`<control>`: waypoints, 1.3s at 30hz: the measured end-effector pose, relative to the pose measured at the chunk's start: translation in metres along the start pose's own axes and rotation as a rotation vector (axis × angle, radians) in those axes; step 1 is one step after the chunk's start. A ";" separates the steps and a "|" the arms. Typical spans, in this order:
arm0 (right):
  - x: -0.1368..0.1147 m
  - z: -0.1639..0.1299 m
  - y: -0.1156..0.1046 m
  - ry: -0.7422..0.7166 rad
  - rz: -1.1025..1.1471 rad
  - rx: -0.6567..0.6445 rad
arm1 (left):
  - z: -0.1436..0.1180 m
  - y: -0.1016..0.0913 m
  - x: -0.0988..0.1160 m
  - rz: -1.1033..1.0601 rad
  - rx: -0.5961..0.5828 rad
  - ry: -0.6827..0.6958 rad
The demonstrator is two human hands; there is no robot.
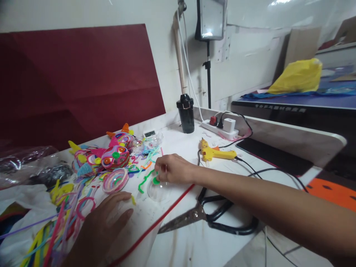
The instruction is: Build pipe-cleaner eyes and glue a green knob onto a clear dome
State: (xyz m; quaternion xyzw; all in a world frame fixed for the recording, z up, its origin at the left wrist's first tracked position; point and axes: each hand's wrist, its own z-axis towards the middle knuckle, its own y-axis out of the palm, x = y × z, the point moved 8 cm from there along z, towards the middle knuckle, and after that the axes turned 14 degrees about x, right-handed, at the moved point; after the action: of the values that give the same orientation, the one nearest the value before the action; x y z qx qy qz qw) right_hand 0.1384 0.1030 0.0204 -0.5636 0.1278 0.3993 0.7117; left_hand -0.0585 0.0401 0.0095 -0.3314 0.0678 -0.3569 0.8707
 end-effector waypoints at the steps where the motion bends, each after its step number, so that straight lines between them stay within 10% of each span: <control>1: -0.004 -0.003 -0.001 -0.069 0.008 -0.001 | 0.000 0.000 0.000 -0.001 0.008 -0.009; 10: -0.015 -0.007 0.013 -0.420 0.085 -0.064 | 0.000 0.000 0.005 -0.011 0.036 -0.009; 31: -0.013 -0.003 0.006 -0.409 0.015 -0.045 | -0.002 0.000 0.008 -0.027 0.052 -0.025; 39: -0.028 -0.051 -0.014 -0.470 -0.151 -0.056 | 0.002 -0.002 0.000 -0.063 -0.002 -0.079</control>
State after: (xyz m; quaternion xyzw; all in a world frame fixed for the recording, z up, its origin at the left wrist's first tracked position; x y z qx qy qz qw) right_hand 0.1441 0.0444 0.0309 -0.4829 -0.0949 0.4684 0.7337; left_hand -0.0593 0.0404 0.0123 -0.3480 0.0234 -0.3706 0.8608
